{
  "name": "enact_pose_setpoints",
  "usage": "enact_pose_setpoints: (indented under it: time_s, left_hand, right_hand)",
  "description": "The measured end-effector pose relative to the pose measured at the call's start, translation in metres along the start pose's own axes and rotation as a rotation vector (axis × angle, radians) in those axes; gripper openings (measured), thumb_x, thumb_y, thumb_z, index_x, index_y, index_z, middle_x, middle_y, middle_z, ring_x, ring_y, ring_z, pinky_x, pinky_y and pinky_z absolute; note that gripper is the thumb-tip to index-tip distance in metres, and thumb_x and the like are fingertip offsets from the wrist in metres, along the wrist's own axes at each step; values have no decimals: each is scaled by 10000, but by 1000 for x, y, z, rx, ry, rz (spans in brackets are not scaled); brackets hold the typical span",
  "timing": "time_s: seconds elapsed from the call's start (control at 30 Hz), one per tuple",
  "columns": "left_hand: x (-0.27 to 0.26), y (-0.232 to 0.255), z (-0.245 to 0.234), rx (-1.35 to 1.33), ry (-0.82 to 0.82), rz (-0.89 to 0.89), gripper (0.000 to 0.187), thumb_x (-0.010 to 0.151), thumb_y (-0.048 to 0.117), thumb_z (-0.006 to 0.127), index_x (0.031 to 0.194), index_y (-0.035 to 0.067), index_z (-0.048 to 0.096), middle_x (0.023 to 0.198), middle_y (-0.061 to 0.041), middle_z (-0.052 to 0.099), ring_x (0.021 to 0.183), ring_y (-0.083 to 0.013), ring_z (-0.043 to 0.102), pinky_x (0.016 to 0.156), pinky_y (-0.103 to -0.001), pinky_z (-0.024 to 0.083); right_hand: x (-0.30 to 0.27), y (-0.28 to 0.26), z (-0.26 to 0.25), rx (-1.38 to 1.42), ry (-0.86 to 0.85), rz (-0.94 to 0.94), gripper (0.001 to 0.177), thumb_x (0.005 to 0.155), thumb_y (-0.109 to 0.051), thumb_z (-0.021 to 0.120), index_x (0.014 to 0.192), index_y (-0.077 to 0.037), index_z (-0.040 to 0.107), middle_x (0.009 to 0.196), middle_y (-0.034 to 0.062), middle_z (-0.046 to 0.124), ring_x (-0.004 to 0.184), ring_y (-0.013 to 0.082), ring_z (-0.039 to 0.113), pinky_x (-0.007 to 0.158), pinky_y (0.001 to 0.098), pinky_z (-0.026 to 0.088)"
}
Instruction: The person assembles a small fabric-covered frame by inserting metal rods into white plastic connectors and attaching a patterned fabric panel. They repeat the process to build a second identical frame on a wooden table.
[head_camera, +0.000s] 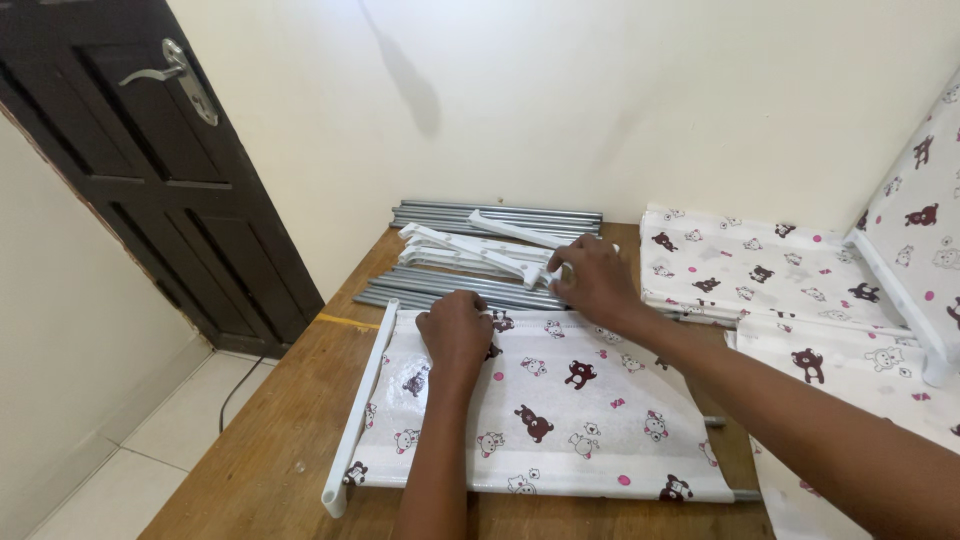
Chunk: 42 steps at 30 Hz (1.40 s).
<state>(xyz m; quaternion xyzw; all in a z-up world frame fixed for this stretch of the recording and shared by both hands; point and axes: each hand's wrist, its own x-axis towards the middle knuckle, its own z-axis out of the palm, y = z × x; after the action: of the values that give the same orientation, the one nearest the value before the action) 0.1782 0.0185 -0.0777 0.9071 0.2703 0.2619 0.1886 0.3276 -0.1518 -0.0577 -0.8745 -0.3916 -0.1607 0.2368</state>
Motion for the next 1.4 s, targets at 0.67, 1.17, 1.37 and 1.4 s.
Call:
enact_pose_setpoints:
  time_s: [0.67,1.17,1.37,1.4]
  left_hand:
    - [-5,38,-5,6,100,119,115,850,177,742,922,101,789,948,-72,729,988,-306,649,942,-591,397]
    - [-26,126,-12,-933,-332,149,479,991,361,590,1344,37,603,1079,-159,754,924,-216,727,801,-342,568]
    - [-52,182,-5,-1158,-534,114,337,945,215,675,1098,-84,693,865,-117,703,778,-168,679,678,-299,545]
    - [-52,189,-8,-1117,-606,113,319,939,203,670,1056,-91,705,826,-103,711,733,-161,677,636,-297,534]
  right_hand:
    - [29,92,35,-355,-13,217,283,869,-354,753,1118,-222,729,1184,82,647,1188,294,560,1008,538,370]
    - [-68,43,-145,867,-495,471,350,939,-404,693,1024,-64,698,780,-15,586,742,125,517,711,326,446]
    - [-113,33,-215,476,-610,386,412,924,-460,633,973,-70,755,815,15,713,807,124,631,763,283,512]
    - [-114,37,-225,478,-547,455,408,922,-485,605,1036,-123,754,864,-10,748,825,124,648,764,290,520]
